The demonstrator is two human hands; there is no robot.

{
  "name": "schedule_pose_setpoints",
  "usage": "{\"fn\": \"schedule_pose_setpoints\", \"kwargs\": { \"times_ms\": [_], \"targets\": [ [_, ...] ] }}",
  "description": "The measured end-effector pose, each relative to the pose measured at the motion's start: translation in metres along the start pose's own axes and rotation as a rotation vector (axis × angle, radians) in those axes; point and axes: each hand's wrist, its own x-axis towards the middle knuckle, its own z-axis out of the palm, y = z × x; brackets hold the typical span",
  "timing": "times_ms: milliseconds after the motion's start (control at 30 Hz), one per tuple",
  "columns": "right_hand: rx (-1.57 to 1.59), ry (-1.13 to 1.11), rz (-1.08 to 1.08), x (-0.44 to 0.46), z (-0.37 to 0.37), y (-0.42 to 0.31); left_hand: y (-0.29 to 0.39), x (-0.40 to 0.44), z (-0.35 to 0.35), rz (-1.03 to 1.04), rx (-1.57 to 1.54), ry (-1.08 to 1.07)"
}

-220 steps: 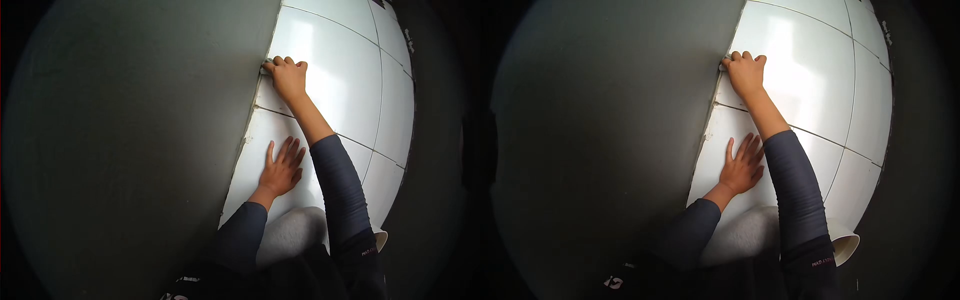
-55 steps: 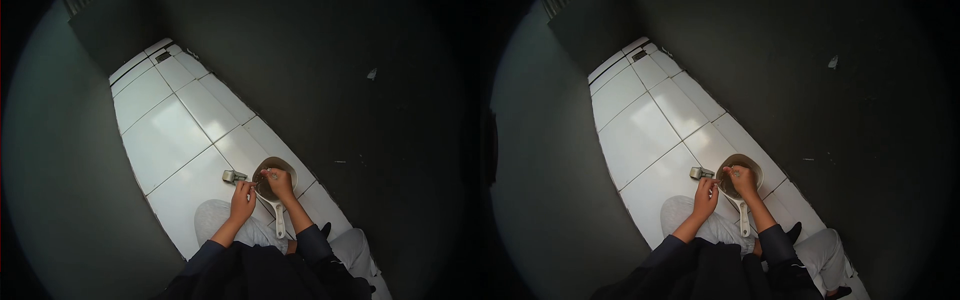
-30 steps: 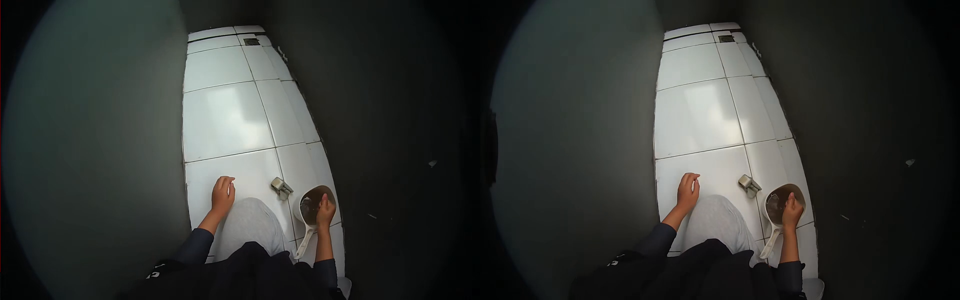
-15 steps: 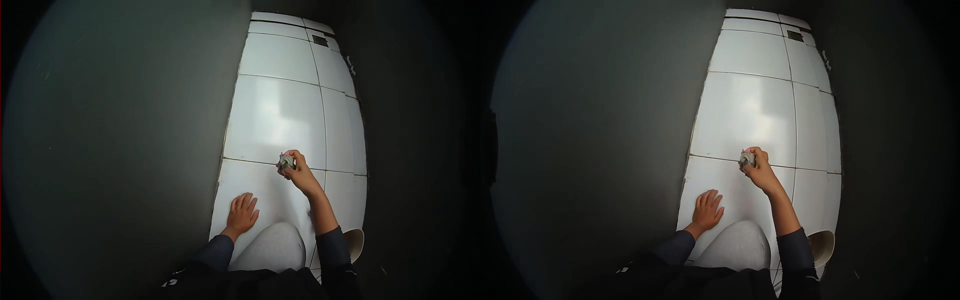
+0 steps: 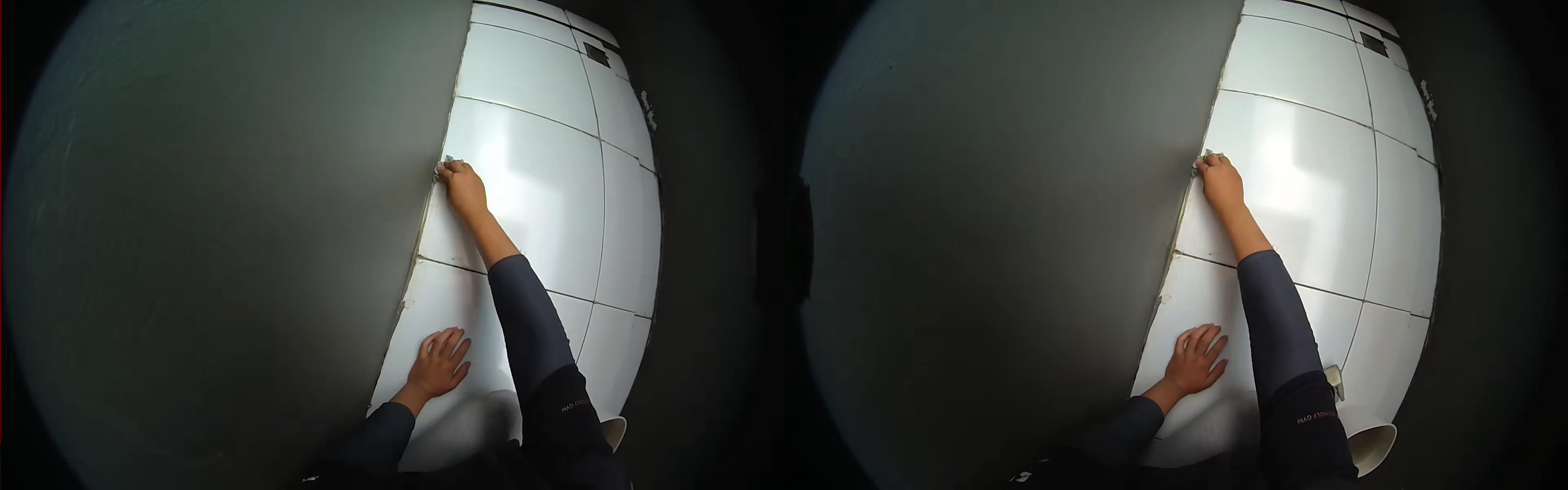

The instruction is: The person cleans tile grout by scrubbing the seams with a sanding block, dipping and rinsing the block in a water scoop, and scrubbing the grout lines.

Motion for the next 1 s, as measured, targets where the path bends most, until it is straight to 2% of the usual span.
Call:
{"fn": "schedule_pose_setpoints", "kwargs": {
  "times_ms": [100, 233, 500, 667, 1000],
  "targets": [
    [-0.041, -0.107, -0.058, -0.019, -0.008, -0.012, 0.000, 0.000, 0.000, 0.024, 0.007, 0.040],
    [-0.093, -0.062, -0.162, -0.063, -0.012, -0.037, -0.001, 0.000, 0.002, 0.026, 0.035, 0.058],
    [0.107, -0.133, -0.208, -0.129, -0.038, -0.083, 0.000, 0.001, 0.004, 0.019, 0.047, 0.069],
    [0.116, -0.133, -0.237, -0.141, -0.042, -0.093, -0.001, 0.000, 0.006, 0.027, 0.029, 0.096],
    [0.125, -0.294, -0.272, -0.164, -0.053, -0.113, -0.006, -0.008, 0.021, 0.027, 0.071, 0.059]
  ]
}}
